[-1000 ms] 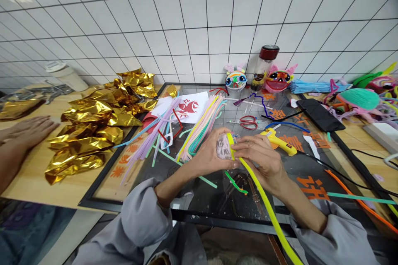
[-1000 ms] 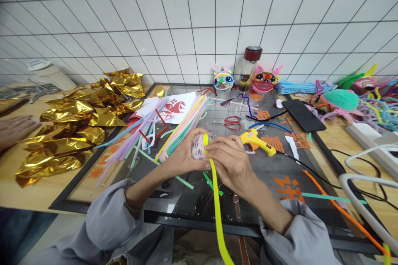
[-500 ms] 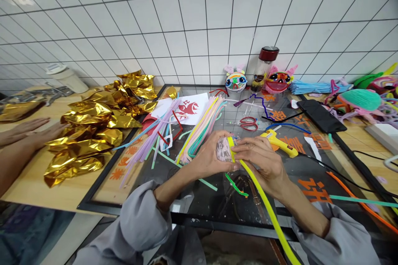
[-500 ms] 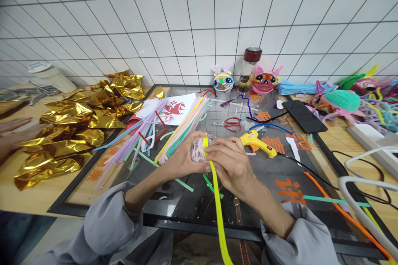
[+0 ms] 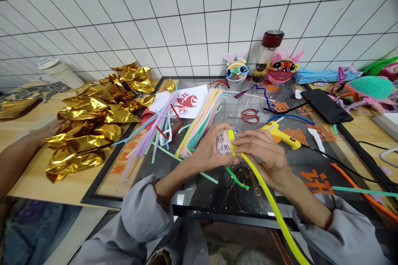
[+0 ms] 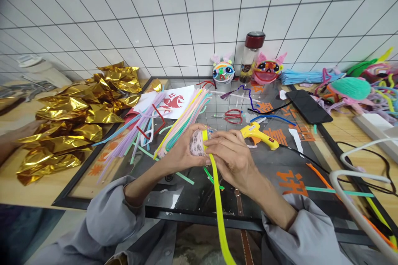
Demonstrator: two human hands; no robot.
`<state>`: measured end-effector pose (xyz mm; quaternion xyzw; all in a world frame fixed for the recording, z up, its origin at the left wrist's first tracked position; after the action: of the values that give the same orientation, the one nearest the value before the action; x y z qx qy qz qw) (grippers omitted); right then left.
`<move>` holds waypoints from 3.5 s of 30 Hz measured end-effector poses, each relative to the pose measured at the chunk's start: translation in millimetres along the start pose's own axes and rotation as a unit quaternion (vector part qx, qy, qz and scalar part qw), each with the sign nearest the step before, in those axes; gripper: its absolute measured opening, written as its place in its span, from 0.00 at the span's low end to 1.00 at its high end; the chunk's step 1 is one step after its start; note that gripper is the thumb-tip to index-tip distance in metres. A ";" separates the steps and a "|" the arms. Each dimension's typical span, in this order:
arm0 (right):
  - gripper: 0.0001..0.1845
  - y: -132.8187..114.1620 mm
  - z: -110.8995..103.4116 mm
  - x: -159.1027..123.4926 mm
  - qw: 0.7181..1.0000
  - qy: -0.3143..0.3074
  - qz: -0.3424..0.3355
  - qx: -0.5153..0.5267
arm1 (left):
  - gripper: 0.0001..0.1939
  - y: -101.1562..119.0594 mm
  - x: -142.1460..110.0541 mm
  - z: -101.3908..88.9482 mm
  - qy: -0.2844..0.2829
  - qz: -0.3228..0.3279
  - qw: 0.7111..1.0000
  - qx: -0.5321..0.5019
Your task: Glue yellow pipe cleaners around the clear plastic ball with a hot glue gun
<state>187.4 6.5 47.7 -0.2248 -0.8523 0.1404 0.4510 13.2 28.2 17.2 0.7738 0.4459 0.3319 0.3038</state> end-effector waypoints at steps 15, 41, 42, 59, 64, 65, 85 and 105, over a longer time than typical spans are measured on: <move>0.09 0.8 -0.2 -0.4 1.000 0.002 0.000 0.017 | 0.38 -3.6 -0.2 0.3 0.008 0.035 0.999 0.004; 0.11 3.5 1.1 -4.8 0.998 0.001 0.022 0.060 | 0.42 -1.4 0.7 -0.8 0.001 -0.029 1.000 0.001; 0.11 3.5 1.2 -4.8 0.998 0.000 0.022 0.061 | 0.42 -1.5 0.6 -0.8 0.003 -0.033 0.999 0.006; 0.13 4.1 1.3 -4.7 0.998 -0.001 0.017 0.055 | 0.44 -3.5 0.0 0.4 0.038 -0.003 0.999 0.021; 0.13 4.1 0.6 -3.9 0.999 -0.004 0.010 0.052 | 0.39 -5.6 -0.7 1.8 0.066 0.099 0.992 0.036; 0.12 4.3 0.4 -3.7 0.999 -0.005 0.009 0.050 | 0.37 -5.8 -0.8 2.3 0.066 0.119 0.990 0.043; 0.08 13.7 -0.6 -5.1 0.998 0.015 0.036 0.057 | 0.46 -5.8 -2.0 4.4 0.056 0.222 0.956 0.185; 0.18 13.5 -4.7 -3.8 0.985 0.091 0.113 0.095 | 0.43 -1.2 1.0 3.1 0.021 0.020 1.000 -0.007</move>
<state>196.5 16.4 41.7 -0.2879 -0.7597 0.2497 0.5269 15.5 29.1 14.7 0.7732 0.4341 0.3573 0.2933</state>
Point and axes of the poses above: each hand's wrist, its own x-axis towards the middle knuckle, its own z-axis out of the palm, y = z × x, the point moved 3 cm from there along x, towards the middle knuckle, and after that the axes turned 9 degrees about x, right-handed, at the moved point
